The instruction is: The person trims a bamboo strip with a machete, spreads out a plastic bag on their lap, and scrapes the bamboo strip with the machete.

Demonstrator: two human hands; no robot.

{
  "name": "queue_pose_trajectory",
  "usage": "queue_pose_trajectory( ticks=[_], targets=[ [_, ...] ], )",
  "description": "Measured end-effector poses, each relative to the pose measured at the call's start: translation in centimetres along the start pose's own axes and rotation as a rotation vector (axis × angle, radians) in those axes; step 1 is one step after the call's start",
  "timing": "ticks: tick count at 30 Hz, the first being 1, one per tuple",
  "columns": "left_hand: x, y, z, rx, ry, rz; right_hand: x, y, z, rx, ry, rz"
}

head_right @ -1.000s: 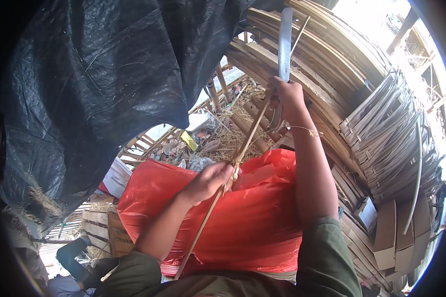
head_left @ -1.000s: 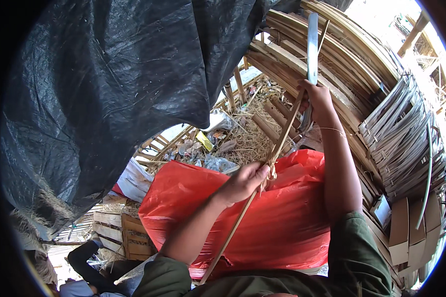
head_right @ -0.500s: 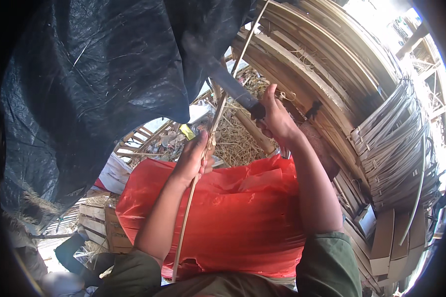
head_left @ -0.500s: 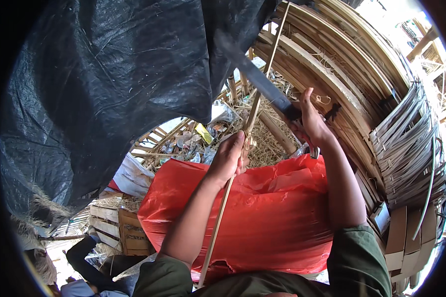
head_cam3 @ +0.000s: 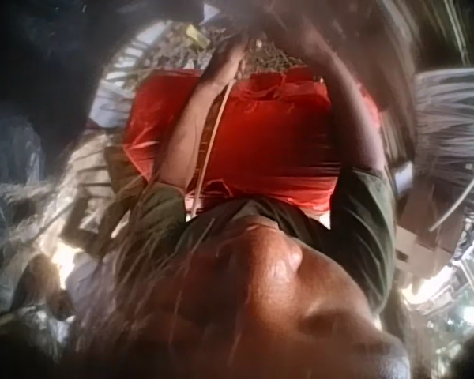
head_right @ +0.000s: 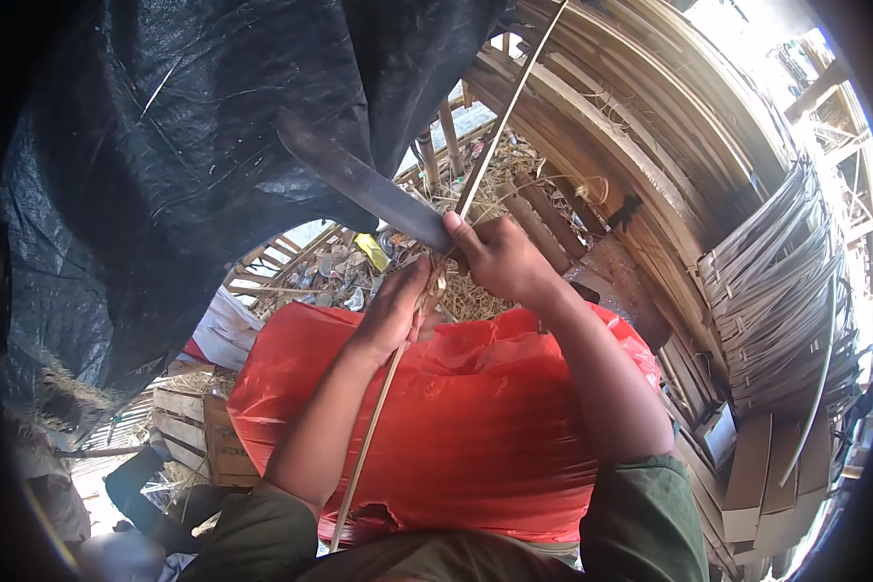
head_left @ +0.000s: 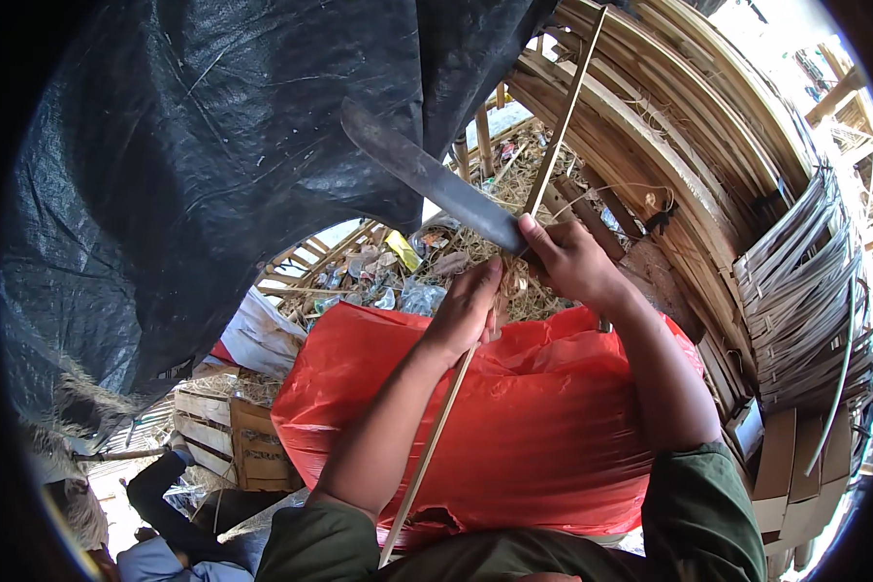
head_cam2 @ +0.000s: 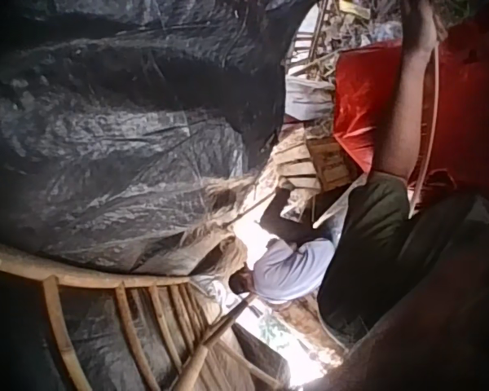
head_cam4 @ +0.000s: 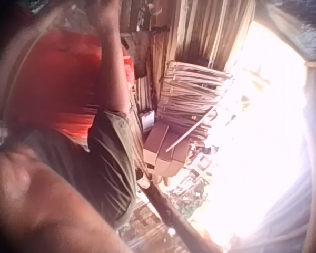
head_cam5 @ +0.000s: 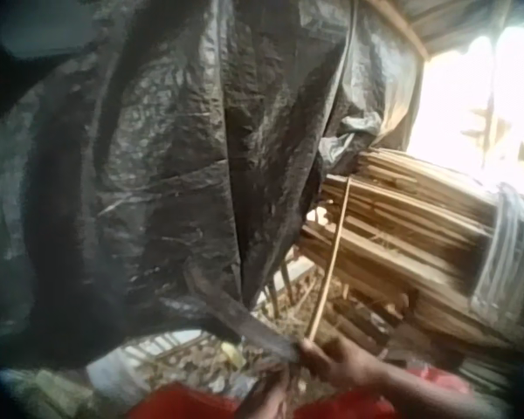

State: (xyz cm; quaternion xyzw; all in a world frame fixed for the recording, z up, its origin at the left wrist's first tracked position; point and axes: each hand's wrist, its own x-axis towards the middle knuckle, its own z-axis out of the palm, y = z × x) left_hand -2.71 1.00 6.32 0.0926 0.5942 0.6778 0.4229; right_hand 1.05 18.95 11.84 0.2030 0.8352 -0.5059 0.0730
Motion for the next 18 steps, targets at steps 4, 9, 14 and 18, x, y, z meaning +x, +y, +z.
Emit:
queue_pose_trajectory(
  ticks=[4,9,14,18],
  targets=[
    [0.0,0.3,-0.9,-0.301,-0.224,-0.092,-0.4,-0.8,-0.5,0.483,-0.26,0.216],
    [-0.5,1.0,-0.5,-0.378,-0.34,-0.139,-1.1,-1.0,-1.0,0.554,-0.342,0.256],
    [0.2,0.4,-1.8,-0.439,-0.297,-0.159,-3.5,-4.4,-2.8,0.861,-0.365,0.408],
    [0.2,0.4,-2.0,-0.383,-0.205,-0.107,-1.5,-1.0,-5.3,0.645,-0.011,-0.033]
  ],
)
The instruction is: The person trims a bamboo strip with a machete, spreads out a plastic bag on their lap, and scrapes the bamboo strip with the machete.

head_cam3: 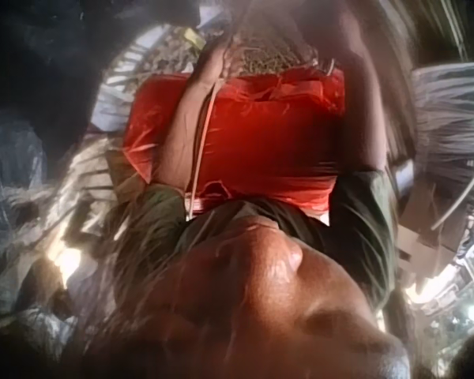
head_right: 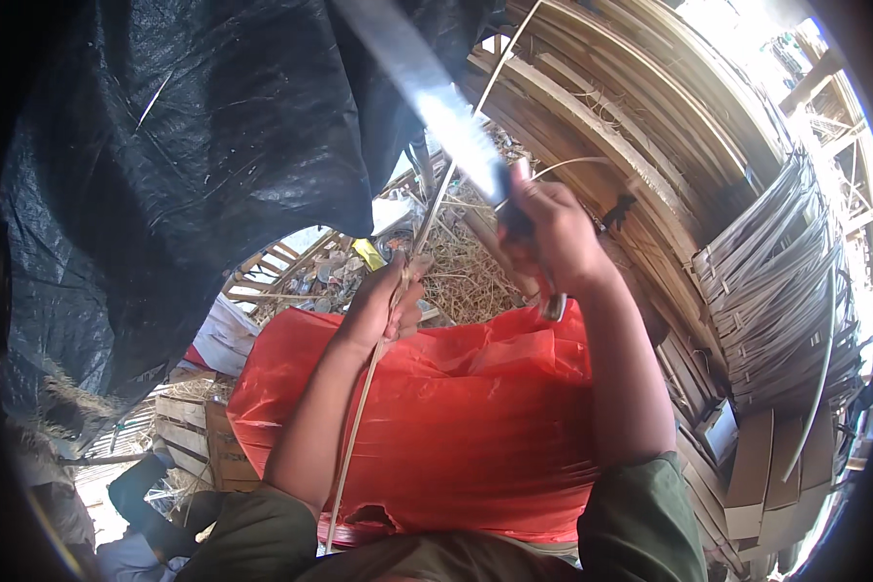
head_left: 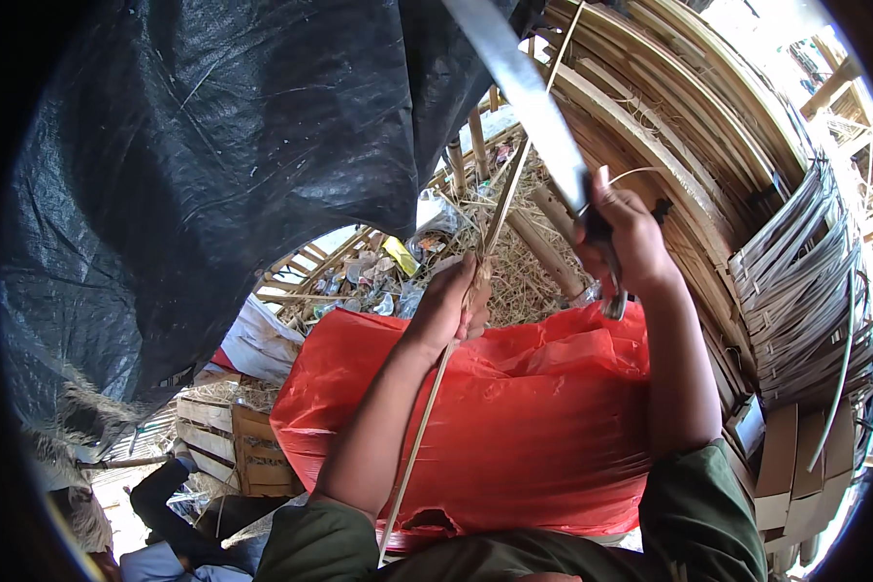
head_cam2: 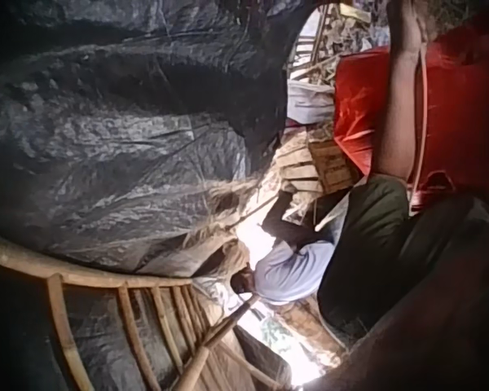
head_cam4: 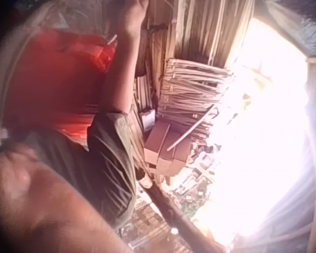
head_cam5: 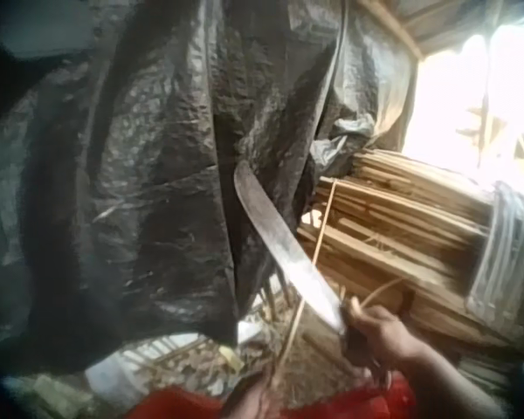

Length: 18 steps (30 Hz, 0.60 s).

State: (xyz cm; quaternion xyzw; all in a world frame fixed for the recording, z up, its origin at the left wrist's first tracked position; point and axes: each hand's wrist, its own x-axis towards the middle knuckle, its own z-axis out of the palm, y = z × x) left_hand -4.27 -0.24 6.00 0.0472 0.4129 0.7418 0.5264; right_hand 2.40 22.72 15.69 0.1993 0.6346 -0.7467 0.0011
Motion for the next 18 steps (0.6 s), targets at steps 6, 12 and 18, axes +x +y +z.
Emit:
queue_pose_trajectory(
  ticks=[6,12,18],
  targets=[
    [-1.0,-0.1,0.7,-0.026,0.024,0.05,4.3,2.0,-5.8,-0.442,0.649,-0.172],
    [-1.6,0.1,0.5,-0.099,0.031,0.033,5.6,1.6,-8.6,-1.02,0.599,0.289],
    [-2.2,0.1,0.7,-0.039,-0.001,0.032,5.0,1.5,-5.0,-1.406,0.258,0.432]
  ],
)
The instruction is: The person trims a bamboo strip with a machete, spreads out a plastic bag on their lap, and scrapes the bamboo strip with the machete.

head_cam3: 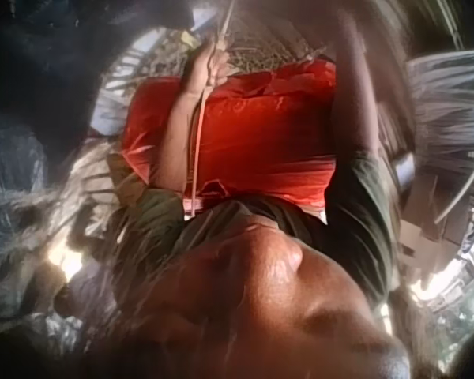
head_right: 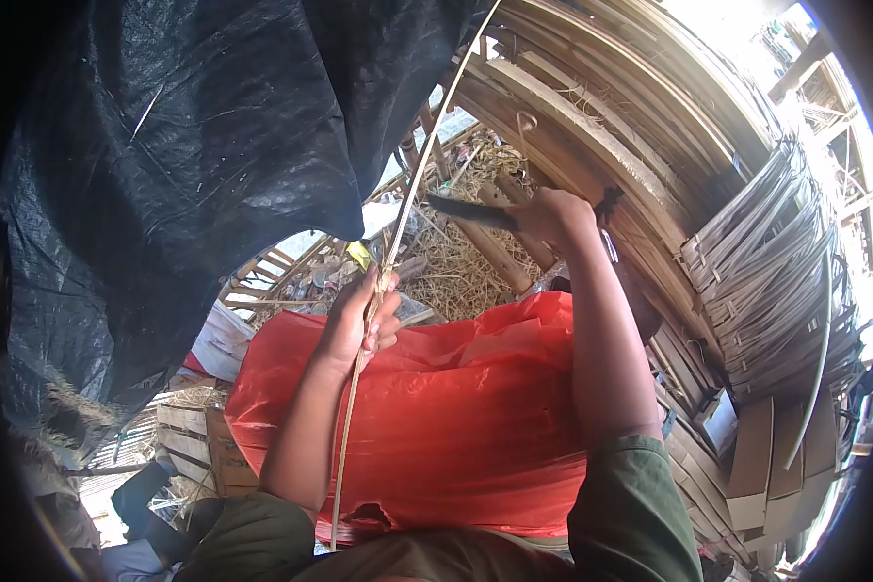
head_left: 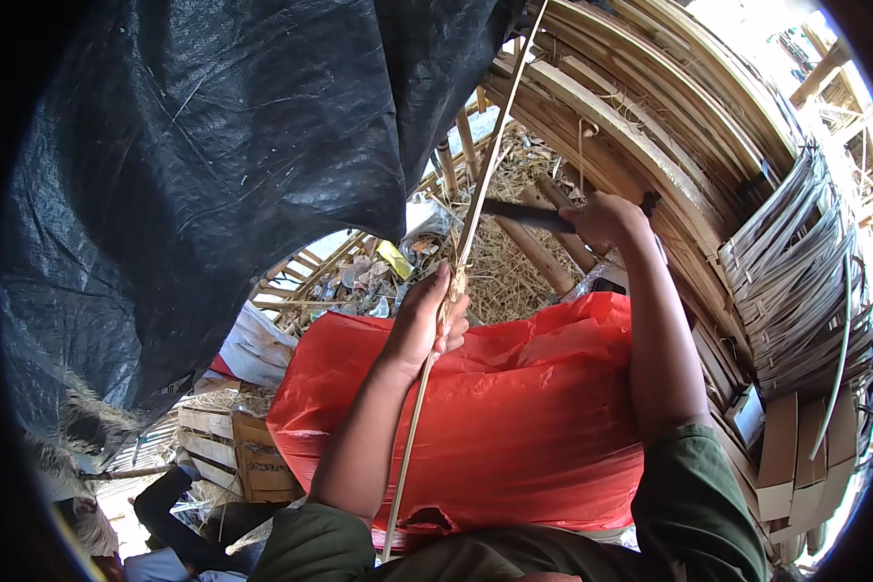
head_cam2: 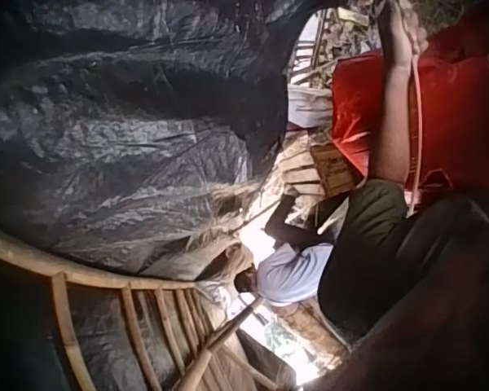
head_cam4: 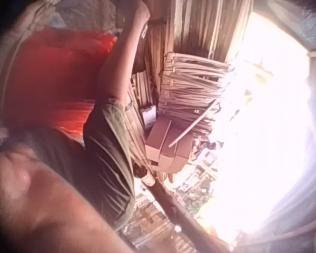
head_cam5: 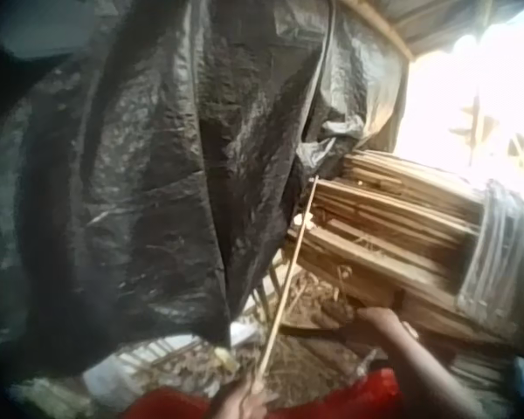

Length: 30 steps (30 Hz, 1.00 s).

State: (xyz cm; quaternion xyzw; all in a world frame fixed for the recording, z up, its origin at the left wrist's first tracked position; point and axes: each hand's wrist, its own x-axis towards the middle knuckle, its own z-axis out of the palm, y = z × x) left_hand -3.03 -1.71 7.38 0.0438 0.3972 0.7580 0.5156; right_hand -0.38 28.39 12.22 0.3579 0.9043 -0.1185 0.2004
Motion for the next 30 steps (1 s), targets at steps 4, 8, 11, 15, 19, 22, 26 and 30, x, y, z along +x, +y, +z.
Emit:
queue_pose_trajectory(
  ticks=[4,8,11,15,19,22,26,30],
  targets=[
    [-0.4,0.1,0.6,0.156,0.07,-0.008,-0.2,-1.5,1.3,-0.222,-0.245,-0.103],
    [-0.7,0.2,1.3,0.259,0.025,0.0,0.4,-1.2,3.4,-0.305,-0.257,-0.182],
    [-0.3,-0.6,1.0,0.351,0.161,0.025,0.4,-1.1,3.7,-0.336,-0.254,-0.191],
    [0.3,-1.3,-1.0,0.192,0.211,0.007,-1.5,-1.7,0.4,-0.148,-0.346,-0.174],
    [0.0,0.1,-0.2,0.268,0.195,-0.054,-0.3,3.7,-1.1,0.019,-0.154,-0.064],
    [0.3,0.3,-0.1,0.188,0.202,-0.055,-0.5,7.2,-2.1,0.179,-0.022,-0.016],
    [0.9,0.1,-0.8,0.202,0.239,-0.01,-1.4,10.3,-2.5,0.673,0.184,-0.029],
    [0.9,0.4,-0.1,0.225,0.15,0.008,-2.5,11.0,-3.5,0.841,0.46,-0.163]
  ],
)
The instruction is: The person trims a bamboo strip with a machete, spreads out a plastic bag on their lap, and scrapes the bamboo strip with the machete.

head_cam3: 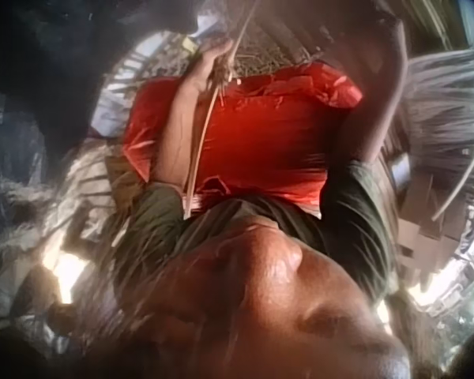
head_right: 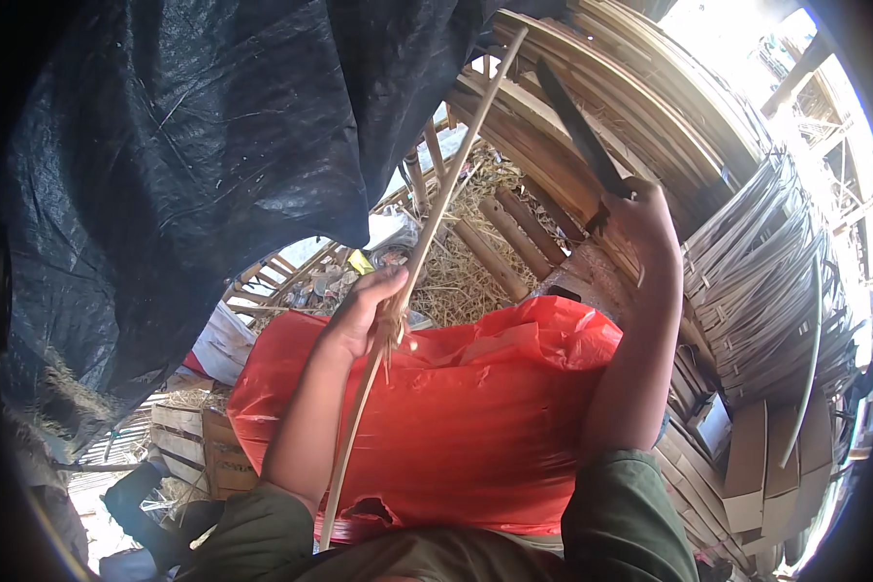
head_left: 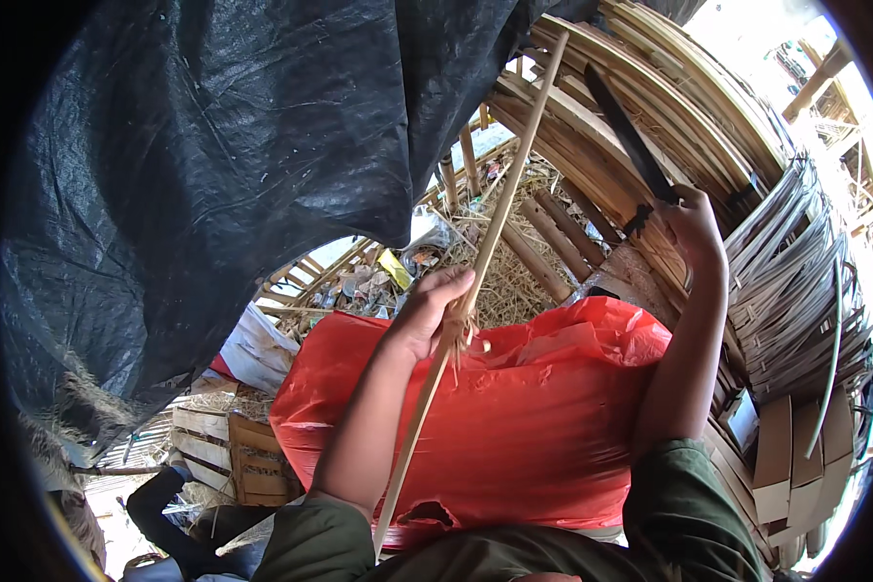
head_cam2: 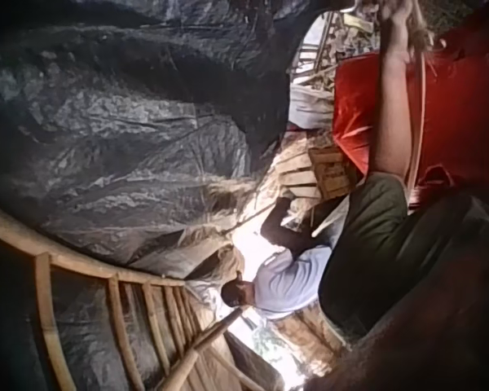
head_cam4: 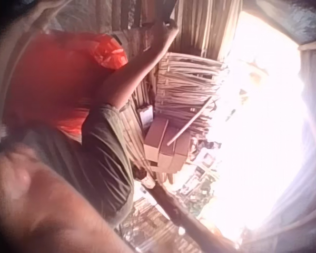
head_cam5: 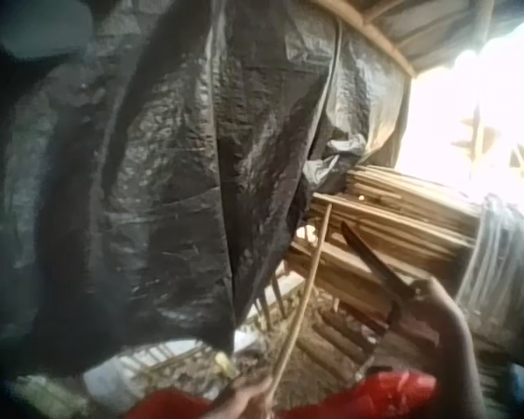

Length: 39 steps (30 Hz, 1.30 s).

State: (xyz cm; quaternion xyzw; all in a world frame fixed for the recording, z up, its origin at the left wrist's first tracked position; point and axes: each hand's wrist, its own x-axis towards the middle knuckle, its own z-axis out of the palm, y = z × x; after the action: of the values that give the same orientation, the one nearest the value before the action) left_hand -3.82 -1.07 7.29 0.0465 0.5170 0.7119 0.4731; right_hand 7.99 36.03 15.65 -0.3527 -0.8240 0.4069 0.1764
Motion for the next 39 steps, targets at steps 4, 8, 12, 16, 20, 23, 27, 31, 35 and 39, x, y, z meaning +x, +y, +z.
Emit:
queue_pose_trajectory(
  ticks=[4,8,12,16,20,23,27,31,35,39],
  targets=[
    [-0.7,1.4,0.9,0.123,-0.143,0.004,-1.0,-2.1,-0.8,-0.15,0.225,-0.508],
    [-0.2,-0.2,1.1,0.208,-0.267,-0.015,-2.2,-3.6,2.0,-0.211,0.043,-0.391],
    [-1.4,0.7,2.0,0.103,-0.311,-0.033,-1.7,-2.3,7.0,-0.287,-0.094,-0.603],
    [-1.3,-0.3,1.3,0.264,-0.124,0.092,-3.2,-3.2,11.5,-0.363,-0.164,-0.698],
    [-1.1,-1.6,0.6,0.285,-0.045,0.195,-4.7,-3.5,14.8,-0.375,-0.208,-0.768],
    [-1.2,-1.6,0.8,0.075,-0.113,0.102,-4.1,-2.7,16.1,-0.416,-0.295,-0.712],
    [-0.6,-2.4,-0.6,0.282,0.006,0.262,-4.7,-3.2,16.9,-0.435,-0.279,-0.691],
    [-0.3,-2.4,-0.4,0.736,0.151,0.494,-6.1,-4.3,17.0,-0.531,-0.326,-0.715],
    [-0.1,-2.9,-1.0,0.655,0.013,0.55,-6.4,-4.5,17.8,-0.42,-0.36,-0.731],
    [-0.2,-2.6,-1.3,0.575,0.007,0.511,-5.2,-4.7,17.9,-0.564,-0.349,-0.738]
  ],
)
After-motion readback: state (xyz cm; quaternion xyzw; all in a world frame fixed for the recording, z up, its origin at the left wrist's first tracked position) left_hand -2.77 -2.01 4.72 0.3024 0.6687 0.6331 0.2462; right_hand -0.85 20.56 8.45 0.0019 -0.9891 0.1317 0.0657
